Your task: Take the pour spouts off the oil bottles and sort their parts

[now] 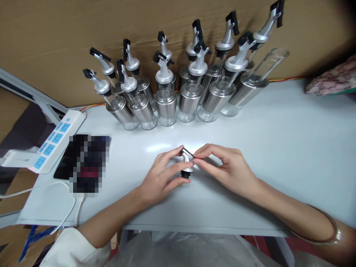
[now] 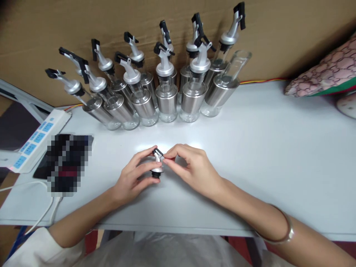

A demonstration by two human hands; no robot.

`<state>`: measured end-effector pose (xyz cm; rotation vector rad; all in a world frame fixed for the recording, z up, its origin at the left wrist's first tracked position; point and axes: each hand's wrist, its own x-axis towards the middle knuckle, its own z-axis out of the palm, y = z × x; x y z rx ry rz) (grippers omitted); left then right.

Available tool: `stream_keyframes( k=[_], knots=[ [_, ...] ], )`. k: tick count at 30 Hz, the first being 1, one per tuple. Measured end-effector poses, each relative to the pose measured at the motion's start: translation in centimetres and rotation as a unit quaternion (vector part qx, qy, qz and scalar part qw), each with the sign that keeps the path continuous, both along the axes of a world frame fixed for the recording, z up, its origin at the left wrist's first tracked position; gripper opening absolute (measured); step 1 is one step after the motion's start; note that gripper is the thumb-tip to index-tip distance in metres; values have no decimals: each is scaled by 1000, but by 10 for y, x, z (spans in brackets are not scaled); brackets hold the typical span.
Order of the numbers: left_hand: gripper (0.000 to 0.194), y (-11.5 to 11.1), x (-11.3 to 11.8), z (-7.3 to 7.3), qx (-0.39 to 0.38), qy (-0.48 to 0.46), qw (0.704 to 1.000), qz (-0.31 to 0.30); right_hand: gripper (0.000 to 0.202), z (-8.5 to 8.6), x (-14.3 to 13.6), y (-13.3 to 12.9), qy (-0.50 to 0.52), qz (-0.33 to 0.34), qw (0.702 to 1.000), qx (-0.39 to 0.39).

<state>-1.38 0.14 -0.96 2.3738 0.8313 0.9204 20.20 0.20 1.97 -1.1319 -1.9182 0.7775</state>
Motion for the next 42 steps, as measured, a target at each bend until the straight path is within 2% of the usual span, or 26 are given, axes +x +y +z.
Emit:
stream_keyframes(
  k=[2,5,8,11,17,22,24,28,30,37,42],
  knots=[
    [32,0,0,1,-3,3,1000,11,5,0,0,1,-9,10,1000,-2],
    [30,1,0,1,18,10,999,25,25,-1,-1,1,-22,32,999,14],
    [30,1,0,0,55,25,998,30,30,-3,-1,0,-24,52,998,34],
    [29,1,0,-2,76,36,996,33,29,-5,-3,-2,-19,54,998,28],
    [29,2,-1,-5,57,33,997,31,18,-6,-4,-5,-9,58,997,-59],
    [31,2,0,-5,55,24,998,37,15,-2,-4,-5,-2,51,996,-70],
    [37,2,1,-6,42,-1,998,48,14,-1,-4,-5,4,52,996,-72],
    [62,1,3,-7,-2,-88,994,67,10,-3,-4,-4,12,61,995,-79],
    [67,1,3,-8,-22,-108,991,70,11,-4,-5,-4,13,65,994,-84],
    [73,-1,5,-9,-52,-175,980,75,5,-2,-6,-4,6,47,995,-92],
    [60,-1,7,-7,-40,-183,982,30,32,-5,-8,-9,52,79,975,-199]
  ],
)
